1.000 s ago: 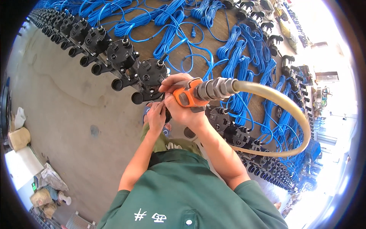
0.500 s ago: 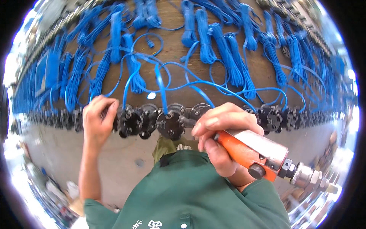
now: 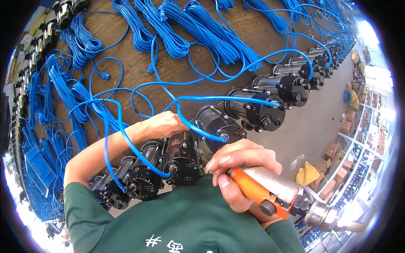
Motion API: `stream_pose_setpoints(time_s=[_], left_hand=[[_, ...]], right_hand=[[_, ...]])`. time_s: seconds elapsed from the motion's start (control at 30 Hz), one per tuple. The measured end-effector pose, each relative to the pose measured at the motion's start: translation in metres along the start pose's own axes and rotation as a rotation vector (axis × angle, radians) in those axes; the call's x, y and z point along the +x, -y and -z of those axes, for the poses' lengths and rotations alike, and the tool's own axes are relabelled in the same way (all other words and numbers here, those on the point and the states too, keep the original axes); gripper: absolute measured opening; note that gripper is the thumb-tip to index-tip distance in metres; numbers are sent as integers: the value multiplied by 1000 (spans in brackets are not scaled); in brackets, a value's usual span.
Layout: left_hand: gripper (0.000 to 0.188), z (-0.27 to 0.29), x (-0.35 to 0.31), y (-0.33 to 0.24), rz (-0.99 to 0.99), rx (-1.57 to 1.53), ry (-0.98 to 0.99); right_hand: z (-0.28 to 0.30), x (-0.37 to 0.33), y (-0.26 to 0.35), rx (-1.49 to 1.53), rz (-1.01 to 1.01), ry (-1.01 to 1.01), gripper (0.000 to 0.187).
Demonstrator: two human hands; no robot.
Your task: The person uses a pneumatic screwdriver to fasten bolts on the top covers of multiple submersible pumps arranged in a row on a long workbench, handling each pump sequentially.
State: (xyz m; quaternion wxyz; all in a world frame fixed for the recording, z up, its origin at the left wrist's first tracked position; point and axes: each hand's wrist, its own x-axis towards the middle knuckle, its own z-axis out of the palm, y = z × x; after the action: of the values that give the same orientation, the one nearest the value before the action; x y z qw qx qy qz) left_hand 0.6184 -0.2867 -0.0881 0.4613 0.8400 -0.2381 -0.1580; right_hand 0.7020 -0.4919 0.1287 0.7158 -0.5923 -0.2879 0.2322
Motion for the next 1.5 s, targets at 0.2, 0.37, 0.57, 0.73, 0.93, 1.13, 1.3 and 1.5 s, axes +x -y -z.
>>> stream_pose_setpoints(time_s=[0.2,0.37,0.57,0.73,0.93,1.13,1.3,1.5], left_hand=[[14,-9,-7,11,-115,90,-19],[14,-9,-10,8,-97,193,46],[27,-16,-16,10,34,153,47],[40,-18,-81,-1,183,156,-87],[21,-46,-101,-8,216,70,-293],[18,-58,-101,-5,50,10,-520],[18,-59,-101,-3,191,-28,-326],[20,-59,-100,-5,116,1,-340]], right_hand=[[-29,5,-16,-100,-6,14,23],[-34,9,-23,-209,67,258,20],[-38,0,-31,-289,96,323,25],[-42,-4,-34,-218,31,243,28],[-63,-8,11,-105,96,228,37],[-84,-4,28,2,286,421,30],[-114,-9,-5,-133,152,480,28],[-111,-10,-31,-286,157,625,22]])
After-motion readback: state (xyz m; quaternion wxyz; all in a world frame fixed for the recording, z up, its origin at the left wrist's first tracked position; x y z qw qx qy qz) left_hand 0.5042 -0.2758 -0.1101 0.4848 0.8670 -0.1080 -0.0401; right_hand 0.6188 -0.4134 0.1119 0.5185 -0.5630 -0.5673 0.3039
